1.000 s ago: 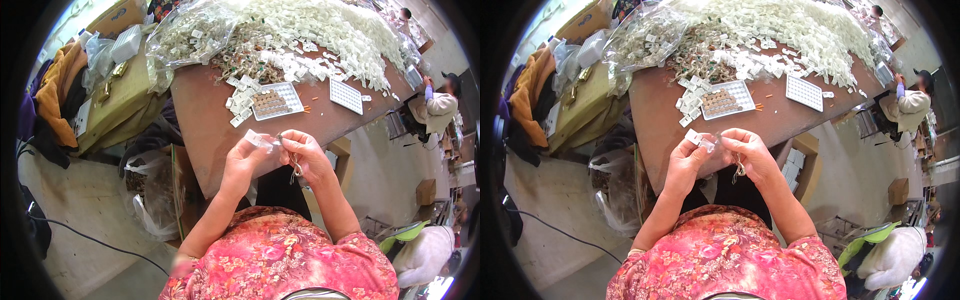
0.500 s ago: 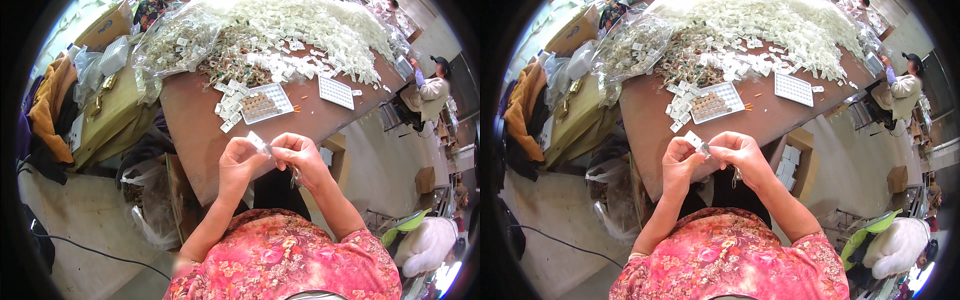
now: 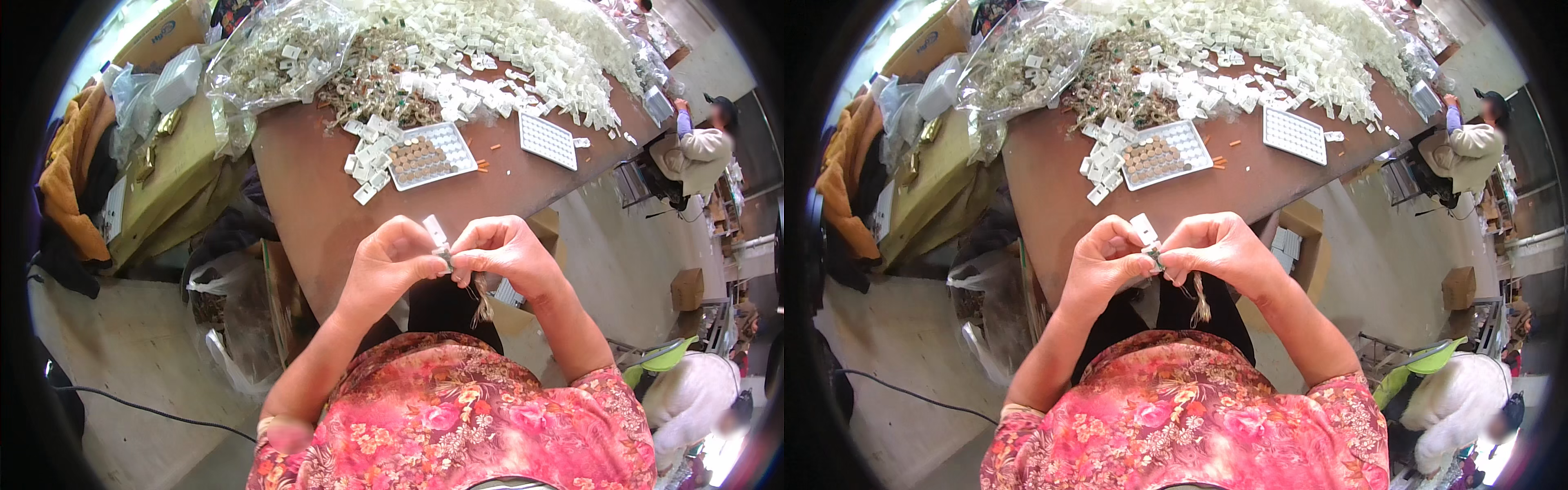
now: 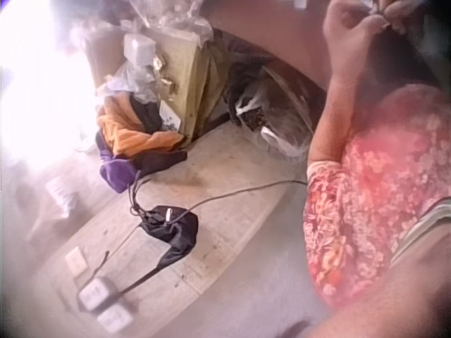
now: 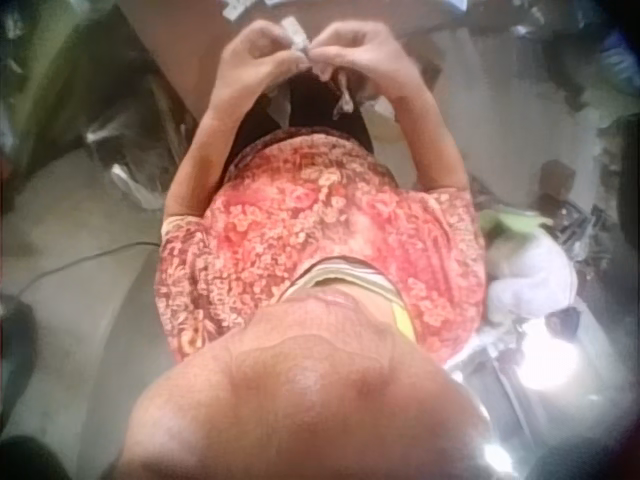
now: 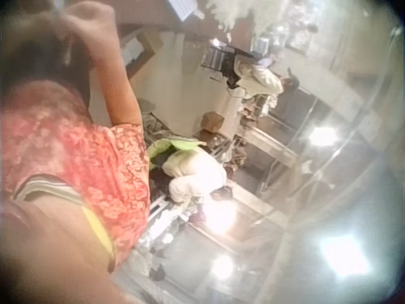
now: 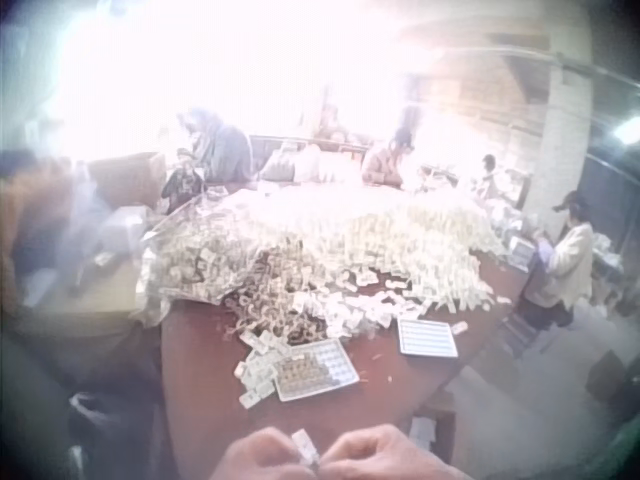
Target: The person assembles small white plastic electronic components by hand at a cluttered workbench. They repeatedly pick up a component, attach a small metal piece, and place the assembled unit into a white tray. The process is continuous and repetitive throughout the clip.
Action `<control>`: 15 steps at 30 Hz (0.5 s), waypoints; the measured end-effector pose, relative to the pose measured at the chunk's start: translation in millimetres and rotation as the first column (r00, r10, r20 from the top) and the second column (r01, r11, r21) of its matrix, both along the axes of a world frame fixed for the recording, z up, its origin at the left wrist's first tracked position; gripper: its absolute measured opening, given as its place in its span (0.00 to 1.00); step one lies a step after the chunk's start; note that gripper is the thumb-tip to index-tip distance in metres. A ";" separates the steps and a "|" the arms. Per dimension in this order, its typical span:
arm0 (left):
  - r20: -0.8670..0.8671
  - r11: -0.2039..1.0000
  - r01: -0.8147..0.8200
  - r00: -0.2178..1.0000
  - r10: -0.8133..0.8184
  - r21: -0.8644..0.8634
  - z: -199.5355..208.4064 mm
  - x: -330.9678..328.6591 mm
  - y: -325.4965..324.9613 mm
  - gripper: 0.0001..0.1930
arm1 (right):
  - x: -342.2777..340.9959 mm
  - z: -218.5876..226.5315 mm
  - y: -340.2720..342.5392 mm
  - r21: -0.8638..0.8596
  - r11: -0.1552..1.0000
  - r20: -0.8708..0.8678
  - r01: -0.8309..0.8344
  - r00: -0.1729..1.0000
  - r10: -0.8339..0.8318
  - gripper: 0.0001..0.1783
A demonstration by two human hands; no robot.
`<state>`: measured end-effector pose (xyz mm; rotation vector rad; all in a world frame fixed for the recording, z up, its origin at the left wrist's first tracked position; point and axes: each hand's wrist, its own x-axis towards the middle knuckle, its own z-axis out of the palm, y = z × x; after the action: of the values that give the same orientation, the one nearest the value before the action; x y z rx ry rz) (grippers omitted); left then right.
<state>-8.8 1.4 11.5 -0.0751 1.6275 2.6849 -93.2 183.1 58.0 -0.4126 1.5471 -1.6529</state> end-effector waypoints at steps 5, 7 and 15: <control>-0.007 0.992 0.066 0.998 -0.067 -0.105 1.9 2.4 -2.9 0.10 | 4.7 -5.4 2.5 -0.053 0.999 0.157 -0.014 0.987 0.022 0.08; 0.000 0.981 0.077 0.997 -0.078 -0.180 1.0 3.2 -4.0 0.12 | 7.6 -11.2 2.7 -0.062 0.998 0.159 -0.007 0.987 0.017 0.08; -0.077 0.984 0.132 0.989 -0.124 0.120 -3.9 8.1 6.2 0.09 | 19.4 -41.5 2.7 -0.236 0.972 0.474 0.010 0.874 0.106 0.19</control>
<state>-0.7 7.7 7.6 0.1201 1.4228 2.7103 -73.8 185.7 16.5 -0.1343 0.9680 -1.7390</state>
